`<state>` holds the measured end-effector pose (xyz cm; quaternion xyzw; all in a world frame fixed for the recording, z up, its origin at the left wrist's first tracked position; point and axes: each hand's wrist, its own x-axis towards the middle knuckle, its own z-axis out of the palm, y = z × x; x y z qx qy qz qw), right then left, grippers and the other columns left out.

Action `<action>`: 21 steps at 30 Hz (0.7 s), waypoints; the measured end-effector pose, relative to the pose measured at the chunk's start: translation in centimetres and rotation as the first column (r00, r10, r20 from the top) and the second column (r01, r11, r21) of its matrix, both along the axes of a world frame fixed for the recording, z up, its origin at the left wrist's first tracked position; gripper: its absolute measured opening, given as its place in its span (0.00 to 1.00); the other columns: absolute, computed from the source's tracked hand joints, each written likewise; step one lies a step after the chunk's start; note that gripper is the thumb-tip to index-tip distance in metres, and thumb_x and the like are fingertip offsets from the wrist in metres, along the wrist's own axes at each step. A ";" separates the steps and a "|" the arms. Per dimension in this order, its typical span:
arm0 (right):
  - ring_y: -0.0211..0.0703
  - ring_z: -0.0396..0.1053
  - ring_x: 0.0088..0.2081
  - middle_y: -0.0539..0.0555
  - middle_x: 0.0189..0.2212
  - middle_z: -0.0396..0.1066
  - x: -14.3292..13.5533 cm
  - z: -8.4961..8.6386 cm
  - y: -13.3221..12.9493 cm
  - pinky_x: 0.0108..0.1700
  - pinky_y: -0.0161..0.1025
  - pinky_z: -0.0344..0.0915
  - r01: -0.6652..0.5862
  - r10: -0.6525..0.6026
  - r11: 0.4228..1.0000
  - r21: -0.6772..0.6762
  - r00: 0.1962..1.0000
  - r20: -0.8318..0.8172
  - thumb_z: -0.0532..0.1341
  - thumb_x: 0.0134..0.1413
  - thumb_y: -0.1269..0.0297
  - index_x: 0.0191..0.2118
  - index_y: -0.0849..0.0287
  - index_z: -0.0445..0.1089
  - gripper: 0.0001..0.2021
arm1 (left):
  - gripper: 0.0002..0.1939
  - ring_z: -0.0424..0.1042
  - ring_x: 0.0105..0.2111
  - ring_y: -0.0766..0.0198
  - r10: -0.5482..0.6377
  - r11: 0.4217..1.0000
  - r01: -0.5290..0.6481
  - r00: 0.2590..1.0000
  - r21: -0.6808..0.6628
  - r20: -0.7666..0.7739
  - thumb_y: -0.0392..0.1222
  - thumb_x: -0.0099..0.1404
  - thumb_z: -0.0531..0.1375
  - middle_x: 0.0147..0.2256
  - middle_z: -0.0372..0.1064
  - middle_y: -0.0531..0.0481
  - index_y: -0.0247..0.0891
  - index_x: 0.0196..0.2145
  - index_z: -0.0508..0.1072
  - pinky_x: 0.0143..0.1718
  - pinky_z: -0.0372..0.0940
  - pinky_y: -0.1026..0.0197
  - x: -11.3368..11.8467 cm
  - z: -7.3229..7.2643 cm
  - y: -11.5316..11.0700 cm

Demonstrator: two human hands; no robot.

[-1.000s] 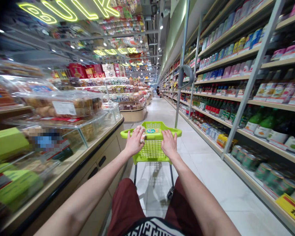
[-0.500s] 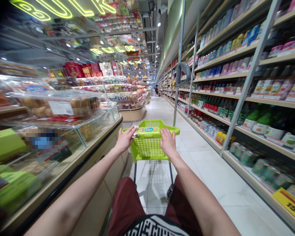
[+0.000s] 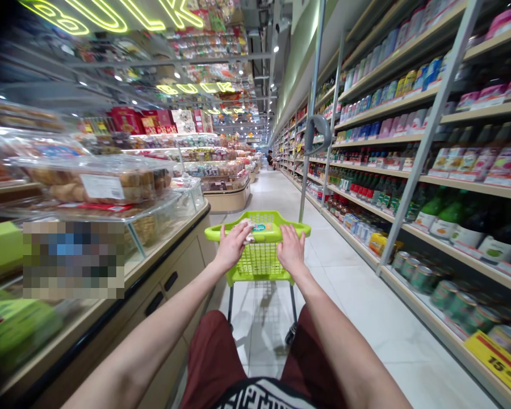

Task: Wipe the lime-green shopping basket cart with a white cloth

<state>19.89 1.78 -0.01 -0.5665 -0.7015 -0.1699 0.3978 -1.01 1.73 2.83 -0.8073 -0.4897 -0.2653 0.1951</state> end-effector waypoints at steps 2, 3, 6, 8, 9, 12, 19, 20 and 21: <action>0.50 0.51 0.57 0.60 0.54 0.59 0.5 -0.1 0.1 0.56 0.58 0.41 0.012 -0.012 1.000 0.001 1.000 -0.009 0.50 0.46 0.73 0.55 0.64 0.56 0.26 | 0.26 0.53 0.57 0.61 0.047 0.999 -0.047 0.999 -0.017 0.017 0.32 0.60 0.46 0.58 0.52 0.50 0.47 0.56 0.56 0.58 0.32 0.40 -1.8 -0.1 0.3; 0.50 0.51 0.57 0.60 0.54 0.59 0.6 -0.2 0.1 0.57 0.58 0.41 0.015 -0.015 1.000 0.002 1.000 -0.014 0.50 0.46 0.73 0.54 0.64 0.57 0.26 | 0.25 0.54 0.56 0.61 0.089 0.996 -0.089 0.995 -0.022 0.043 0.32 0.60 0.45 0.58 0.53 0.49 0.46 0.55 0.57 0.58 0.31 0.40 -3.0 -0.1 0.5; 0.50 0.51 0.57 0.60 0.54 0.59 0.7 -0.3 0.1 0.57 0.57 0.41 0.018 -0.018 1.000 0.005 0.999 -0.037 0.50 0.46 0.73 0.54 0.65 0.57 0.26 | 0.23 0.57 0.54 0.60 0.186 0.983 -0.185 0.976 -0.019 0.117 0.34 0.61 0.46 0.57 0.55 0.47 0.44 0.54 0.59 0.58 0.32 0.41 -5.5 -0.1 0.9; 0.50 0.51 0.57 0.60 0.54 0.59 0.4 -0.2 0.0 0.57 0.58 0.41 0.017 -0.016 1.000 0.007 0.999 -0.048 0.50 0.46 0.73 0.55 0.65 0.57 0.26 | 0.23 0.58 0.54 0.59 0.171 0.985 -0.170 0.978 -0.014 0.116 0.34 0.61 0.46 0.56 0.56 0.47 0.44 0.53 0.59 0.58 0.34 0.40 -5.2 -0.1 0.8; 0.50 0.51 0.57 0.60 0.54 0.59 0.2 -0.2 -0.1 0.57 0.58 0.41 0.013 -0.013 1.000 0.008 0.999 -0.047 0.50 0.46 0.73 0.55 0.65 0.56 0.26 | 0.23 0.58 0.54 0.58 0.146 0.989 -0.146 0.983 -0.009 0.107 0.34 0.61 0.46 0.56 0.55 0.47 0.44 0.53 0.60 0.58 0.35 0.39 -4.4 -0.1 0.7; 0.50 0.51 0.57 0.60 0.54 0.59 -0.4 0.1 -0.4 0.57 0.57 0.42 -0.006 0.007 1.000 0.015 1.000 -0.031 0.49 0.46 0.74 0.55 0.64 0.56 0.26 | 0.24 0.54 0.56 0.59 0.029 0.999 -0.031 0.997 0.024 0.065 0.33 0.60 0.47 0.57 0.53 0.48 0.45 0.54 0.58 0.57 0.35 0.39 -0.6 -0.4 0.0; 0.50 0.51 0.57 0.60 0.54 0.59 -0.1 0.4 -0.6 0.56 0.58 0.42 -0.017 0.018 0.999 0.040 1.000 -0.024 0.49 0.46 0.74 0.55 0.63 0.56 0.26 | 0.26 0.53 0.57 0.58 -0.043 0.998 0.042 0.998 0.040 0.034 0.32 0.60 0.47 0.58 0.52 0.49 0.47 0.56 0.56 0.58 0.32 0.38 0.2 -0.7 -0.3; 0.50 0.51 0.57 0.60 0.54 0.59 0.0 0.3 -0.5 0.56 0.58 0.42 -0.014 0.015 0.999 0.039 0.999 -0.029 0.49 0.46 0.74 0.55 0.63 0.56 0.26 | 0.25 0.54 0.56 0.58 0.007 1.000 -0.009 0.998 0.030 0.059 0.33 0.60 0.47 0.58 0.53 0.49 0.47 0.55 0.57 0.58 0.32 0.38 -0.9 -0.6 -0.1; 0.50 0.51 0.57 0.60 0.54 0.59 0.0 0.3 -0.5 0.56 0.57 0.42 -0.013 0.014 0.999 0.037 0.999 -0.034 0.49 0.46 0.74 0.55 0.63 0.56 0.26 | 0.25 0.55 0.56 0.57 0.065 0.997 -0.067 0.994 0.023 0.091 0.33 0.60 0.47 0.57 0.53 0.48 0.46 0.55 0.58 0.58 0.33 0.38 -2.0 -0.6 0.0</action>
